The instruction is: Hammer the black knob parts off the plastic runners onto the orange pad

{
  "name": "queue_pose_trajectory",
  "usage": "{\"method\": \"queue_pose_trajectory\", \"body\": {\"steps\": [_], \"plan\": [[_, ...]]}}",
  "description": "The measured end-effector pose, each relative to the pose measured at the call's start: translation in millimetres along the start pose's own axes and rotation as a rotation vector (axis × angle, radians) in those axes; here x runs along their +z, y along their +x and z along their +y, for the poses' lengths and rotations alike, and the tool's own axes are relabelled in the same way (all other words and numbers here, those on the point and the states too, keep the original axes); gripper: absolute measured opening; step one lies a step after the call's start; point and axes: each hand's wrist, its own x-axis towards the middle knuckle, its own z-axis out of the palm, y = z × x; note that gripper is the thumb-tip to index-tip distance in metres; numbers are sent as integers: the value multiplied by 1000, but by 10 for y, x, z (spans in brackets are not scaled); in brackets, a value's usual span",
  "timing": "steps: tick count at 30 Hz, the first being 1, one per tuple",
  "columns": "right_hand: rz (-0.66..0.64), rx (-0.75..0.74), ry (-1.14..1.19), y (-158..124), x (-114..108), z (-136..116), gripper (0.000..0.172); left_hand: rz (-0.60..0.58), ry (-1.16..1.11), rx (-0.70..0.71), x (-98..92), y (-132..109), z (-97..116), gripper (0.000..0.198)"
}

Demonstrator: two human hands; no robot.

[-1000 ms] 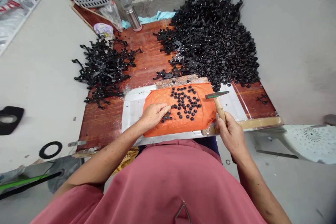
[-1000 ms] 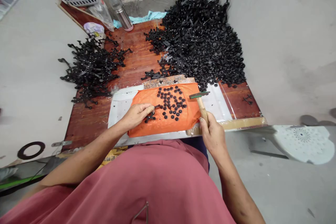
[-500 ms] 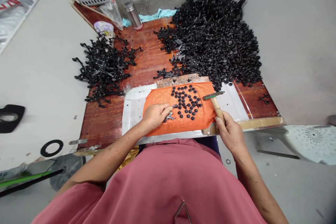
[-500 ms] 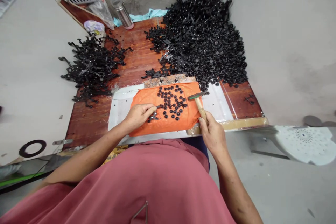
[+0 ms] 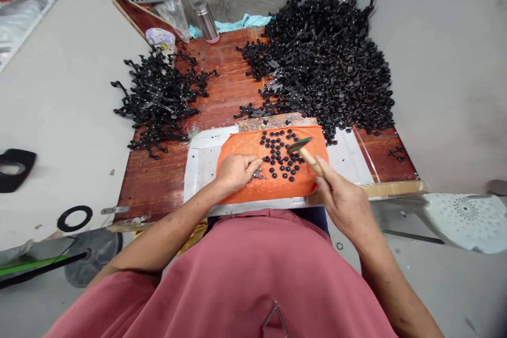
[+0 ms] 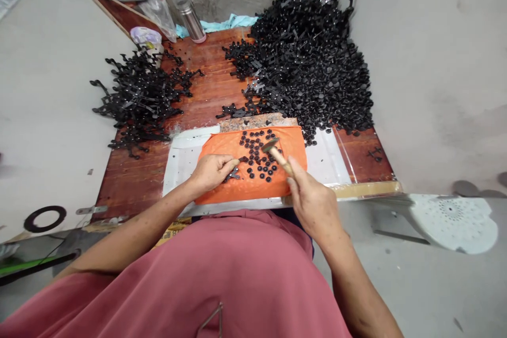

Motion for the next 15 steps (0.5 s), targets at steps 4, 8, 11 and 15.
{"method": "queue_pose_trajectory", "body": {"steps": [4,8,11,15], "plan": [[-160,-131,-18,77,-31,-242,55,1,10,-16,-10,0,30,48],[-39,-120,49,92,8,-349,56,16,10,17,4,24,30,48],[-53,-110,-20,91,86,-365,57,25,15,27,25,23,8,48],[-106,-174,-196,89,165,-366,56,25,35,19,39,0,3,48]]}}
